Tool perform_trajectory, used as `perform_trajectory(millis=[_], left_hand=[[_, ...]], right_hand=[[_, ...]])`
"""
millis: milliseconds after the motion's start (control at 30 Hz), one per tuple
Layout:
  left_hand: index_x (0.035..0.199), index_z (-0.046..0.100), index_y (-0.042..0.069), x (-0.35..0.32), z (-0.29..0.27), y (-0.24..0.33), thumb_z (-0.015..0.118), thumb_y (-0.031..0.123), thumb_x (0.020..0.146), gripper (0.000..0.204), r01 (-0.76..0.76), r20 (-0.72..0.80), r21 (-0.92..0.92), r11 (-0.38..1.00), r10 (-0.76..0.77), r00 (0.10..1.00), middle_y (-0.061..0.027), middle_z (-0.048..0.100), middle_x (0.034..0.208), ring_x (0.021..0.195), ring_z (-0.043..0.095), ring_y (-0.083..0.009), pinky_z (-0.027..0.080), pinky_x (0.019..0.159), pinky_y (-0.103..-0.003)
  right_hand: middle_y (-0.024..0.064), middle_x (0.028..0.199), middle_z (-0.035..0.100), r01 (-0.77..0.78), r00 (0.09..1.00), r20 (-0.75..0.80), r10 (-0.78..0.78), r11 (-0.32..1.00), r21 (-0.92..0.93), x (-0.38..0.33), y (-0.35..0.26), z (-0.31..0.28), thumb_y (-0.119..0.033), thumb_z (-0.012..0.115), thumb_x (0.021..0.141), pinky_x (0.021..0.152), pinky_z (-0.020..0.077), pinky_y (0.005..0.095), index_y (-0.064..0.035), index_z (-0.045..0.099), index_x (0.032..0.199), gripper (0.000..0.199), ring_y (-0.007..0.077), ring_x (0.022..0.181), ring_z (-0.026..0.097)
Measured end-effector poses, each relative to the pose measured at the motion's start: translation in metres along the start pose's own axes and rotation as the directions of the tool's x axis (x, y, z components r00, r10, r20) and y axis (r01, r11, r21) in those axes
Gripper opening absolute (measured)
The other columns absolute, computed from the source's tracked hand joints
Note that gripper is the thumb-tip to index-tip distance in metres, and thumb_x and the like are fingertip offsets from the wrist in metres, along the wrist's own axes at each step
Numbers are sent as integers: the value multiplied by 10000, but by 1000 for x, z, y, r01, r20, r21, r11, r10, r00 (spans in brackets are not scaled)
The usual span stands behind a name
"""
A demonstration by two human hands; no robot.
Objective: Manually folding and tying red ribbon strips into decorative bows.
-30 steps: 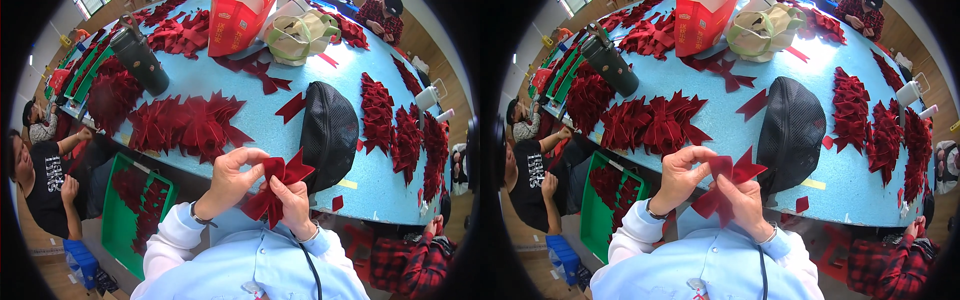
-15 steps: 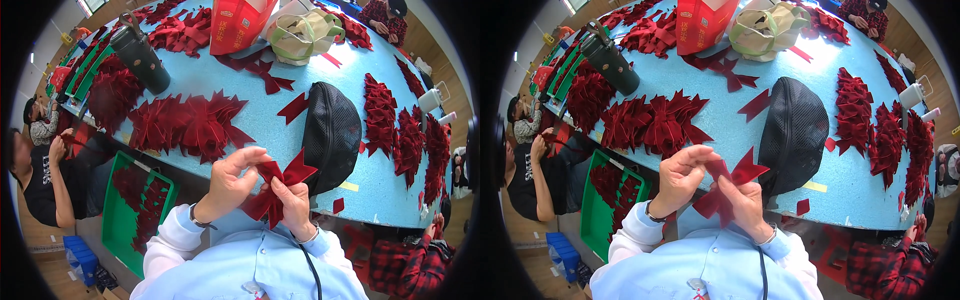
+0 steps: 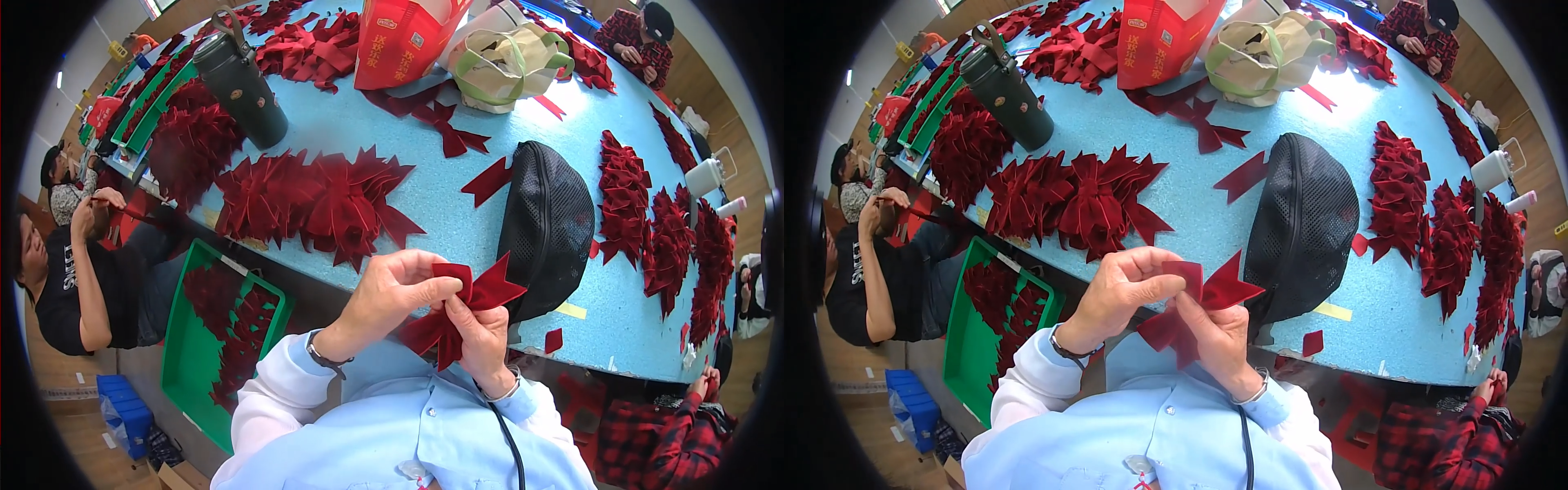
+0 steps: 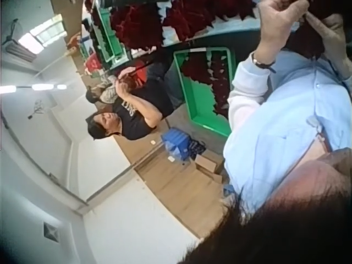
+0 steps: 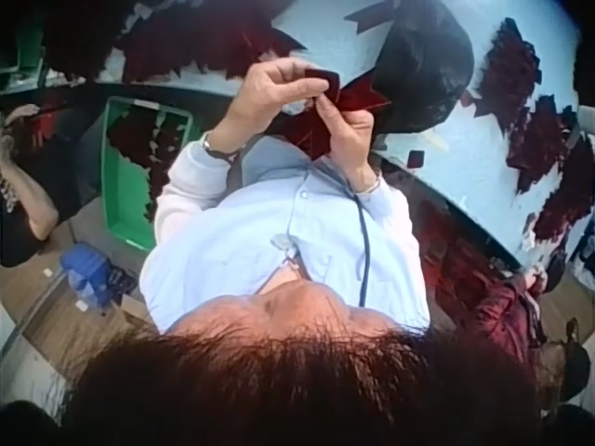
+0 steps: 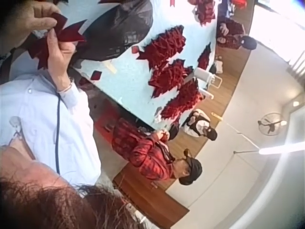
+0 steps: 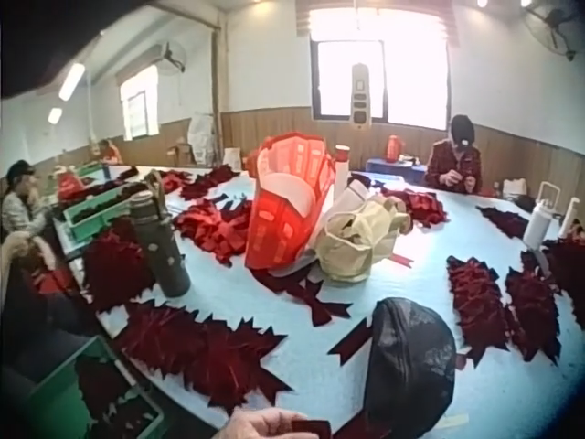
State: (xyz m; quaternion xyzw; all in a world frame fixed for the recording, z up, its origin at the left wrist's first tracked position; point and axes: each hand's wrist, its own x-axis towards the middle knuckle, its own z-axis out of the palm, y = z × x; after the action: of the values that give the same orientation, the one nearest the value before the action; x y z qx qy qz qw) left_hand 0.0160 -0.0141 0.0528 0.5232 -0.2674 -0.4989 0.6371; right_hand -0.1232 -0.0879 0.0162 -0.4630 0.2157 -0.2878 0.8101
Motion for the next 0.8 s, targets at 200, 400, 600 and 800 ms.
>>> perform_trajectory(millis=[200, 400, 600, 800], left_hand=[[1005, 614, -26, 4, -6, -11, 632, 57, 835, 189, -60, -51, 53, 997, 63, 997, -79, 653, 915, 777, 603, -97, 490, 706, -221], [997, 615, -23, 11, -10, -16, 631, 38, 829, 180, -153, -156, -142, 978, 130, 979, -88, 655, 920, 786, 614, -106, 497, 715, -221], [988, 622, -29, 8, -4, 17, 642, 31, 808, 192, 4, -84, -49, 999, -8, 996, -89, 657, 895, 774, 614, -107, 497, 701, -221], [927, 665, -30, 12, -11, 14, 644, 39, 800, 146, 111, 125, 176, 978, -134, 983, -90, 668, 823, 748, 619, -111, 493, 688, -220]], right_hand=[[104, 837, 669, 18, 1000, 17, -16, 996, -89, -3, 4, -3, -95, 566, 895, 659, 519, 254, 41, 654, 942, 169, 134, 727, 630], [100, 820, 671, -8, 999, 49, 12, 997, -71, -1, 5, -2, -92, 564, 896, 653, 518, 246, 40, 658, 933, 166, 132, 718, 631], [99, 813, 670, -10, 999, 48, 13, 998, -66, 0, 5, -4, -90, 569, 893, 655, 516, 245, 41, 657, 936, 163, 131, 717, 630], [86, 818, 669, 30, 995, 102, -20, 996, -90, 0, 6, -1, -63, 588, 877, 670, 506, 236, 37, 662, 935, 138, 114, 722, 620]])
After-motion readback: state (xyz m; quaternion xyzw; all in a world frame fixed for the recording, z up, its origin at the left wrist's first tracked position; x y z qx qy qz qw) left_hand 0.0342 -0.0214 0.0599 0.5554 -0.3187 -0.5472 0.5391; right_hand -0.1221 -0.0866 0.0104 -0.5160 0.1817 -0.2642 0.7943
